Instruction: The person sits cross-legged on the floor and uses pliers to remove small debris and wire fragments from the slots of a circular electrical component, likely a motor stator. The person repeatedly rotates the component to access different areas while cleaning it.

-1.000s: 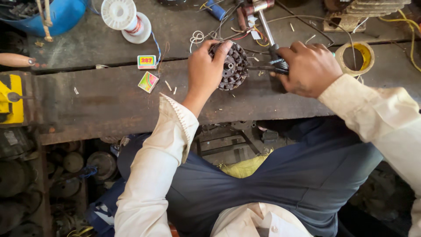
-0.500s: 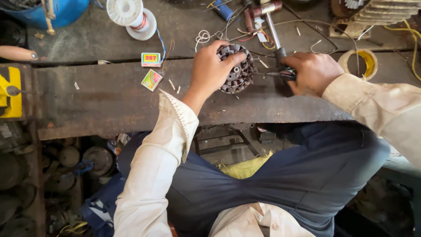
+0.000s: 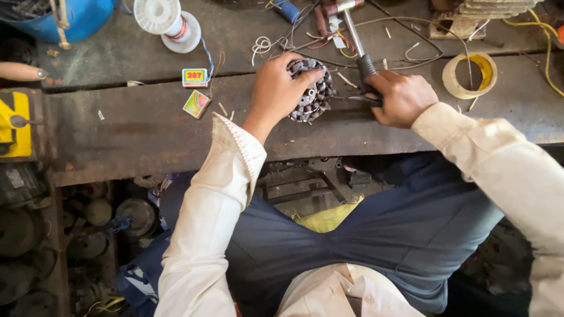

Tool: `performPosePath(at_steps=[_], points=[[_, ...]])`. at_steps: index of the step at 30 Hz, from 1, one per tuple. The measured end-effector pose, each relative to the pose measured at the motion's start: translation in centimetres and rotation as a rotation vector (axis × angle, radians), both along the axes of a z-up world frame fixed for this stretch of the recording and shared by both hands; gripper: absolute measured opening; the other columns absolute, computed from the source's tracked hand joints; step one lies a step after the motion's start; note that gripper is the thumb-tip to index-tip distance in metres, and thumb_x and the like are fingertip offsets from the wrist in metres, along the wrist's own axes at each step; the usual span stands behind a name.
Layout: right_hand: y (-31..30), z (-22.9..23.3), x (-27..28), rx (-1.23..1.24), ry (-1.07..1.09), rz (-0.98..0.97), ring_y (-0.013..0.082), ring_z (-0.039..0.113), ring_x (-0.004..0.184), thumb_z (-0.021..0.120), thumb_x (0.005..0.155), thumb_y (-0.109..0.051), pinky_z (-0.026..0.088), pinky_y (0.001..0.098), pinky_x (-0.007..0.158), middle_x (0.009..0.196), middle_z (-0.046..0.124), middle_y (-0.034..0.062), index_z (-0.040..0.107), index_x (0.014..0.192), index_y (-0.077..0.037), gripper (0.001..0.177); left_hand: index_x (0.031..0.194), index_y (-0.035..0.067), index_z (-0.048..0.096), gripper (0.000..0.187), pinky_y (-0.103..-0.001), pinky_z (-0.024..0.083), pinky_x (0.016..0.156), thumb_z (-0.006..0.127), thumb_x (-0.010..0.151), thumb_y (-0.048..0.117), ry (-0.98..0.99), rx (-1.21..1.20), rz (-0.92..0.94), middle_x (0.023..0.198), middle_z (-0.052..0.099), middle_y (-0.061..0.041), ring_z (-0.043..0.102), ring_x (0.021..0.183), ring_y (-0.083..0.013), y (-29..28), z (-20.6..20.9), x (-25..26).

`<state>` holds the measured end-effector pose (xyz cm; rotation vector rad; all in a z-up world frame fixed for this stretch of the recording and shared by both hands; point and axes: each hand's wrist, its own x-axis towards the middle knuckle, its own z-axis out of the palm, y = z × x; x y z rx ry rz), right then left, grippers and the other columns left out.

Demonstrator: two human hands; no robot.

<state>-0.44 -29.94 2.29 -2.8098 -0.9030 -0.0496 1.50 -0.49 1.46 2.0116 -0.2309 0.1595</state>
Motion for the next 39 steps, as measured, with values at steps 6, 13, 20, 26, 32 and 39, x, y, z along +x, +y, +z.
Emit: performPosePath(at_steps=[6,13,20,26,32,39], points=[[1.4,2.2,-1.9,0.109,-0.006,-0.088,0.0396,0.068,0.088,0.076,0.077,-0.016,0.055,0.0482,0.077,0.11,0.067,0.0176,0.063,0.128,-0.005,0.053,0.1,0.0,0.075,0.051,-0.035,0.059,0.073,0.088,0.075,0.043,-0.001,0.003,0.059,0.087,0.078,-0.013,0.077,0.078,-0.0241,0.2,-0.3,0.5],[2.8,3.3,-2.9,-0.041,-0.087,-0.117,0.0339,0.066,0.108,0.073,0.076,-0.008,0.05,0.0467,0.096,0.118,0.064,0.0123,0.066,0.105,-0.007,0.029,0.102,0.002,0.075,0.043,-0.031,0.06,0.074,0.088,0.079,0.037,-0.035,-0.075,0.076,0.09,0.08,-0.011,0.078,0.08,-0.0195,1.1,0.6,-0.4],[4.9,4.8,-3.9,-0.034,-0.335,0.018,0.034,0.061,0.121,0.067,0.066,-0.006,0.045,0.0461,0.106,0.132,0.063,0.0176,0.071,0.099,-0.004,0.033,0.104,0.004,0.075,0.037,-0.031,0.06,0.077,0.088,0.082,0.031,-0.065,-0.125,0.081,0.092,0.08,-0.009,0.078,0.082,-0.018,1.6,1.2,-1.2],[3.7,4.1,-3.2,-0.041,-0.176,0.007,0.0355,0.06,0.115,0.069,0.074,-0.004,0.049,0.0465,0.102,0.126,0.064,0.0159,0.067,0.094,-0.003,0.02,0.105,0.004,0.075,0.037,-0.031,0.06,0.077,0.089,0.083,0.03,-0.084,-0.092,0.012,0.093,0.08,-0.009,0.078,0.082,-0.0179,2.4,1.0,-1.0],[4.0,3.7,-3.5,0.044,-0.133,0.03,0.037,0.061,0.112,0.07,0.069,-0.007,0.051,0.0462,0.097,0.122,0.064,0.0172,0.067,0.097,0.0,0.029,0.103,0.004,0.075,0.036,-0.031,0.06,0.074,0.089,0.082,0.03,-0.064,-0.077,0.031,0.09,0.079,-0.009,0.078,0.079,-0.0174,2.5,0.7,-1.4],[5.0,3.8,-3.8,-0.079,-0.321,0.047,0.0306,0.062,0.126,0.069,0.078,-0.003,0.044,0.0466,0.115,0.136,0.064,0.0136,0.072,0.106,-0.004,0.027,0.101,0.004,0.075,0.037,-0.03,0.059,0.072,0.089,0.081,0.031,-0.057,-0.059,0.066,0.087,0.079,-0.009,0.077,0.076,-0.0165,2.6,-0.1,-1.2]])
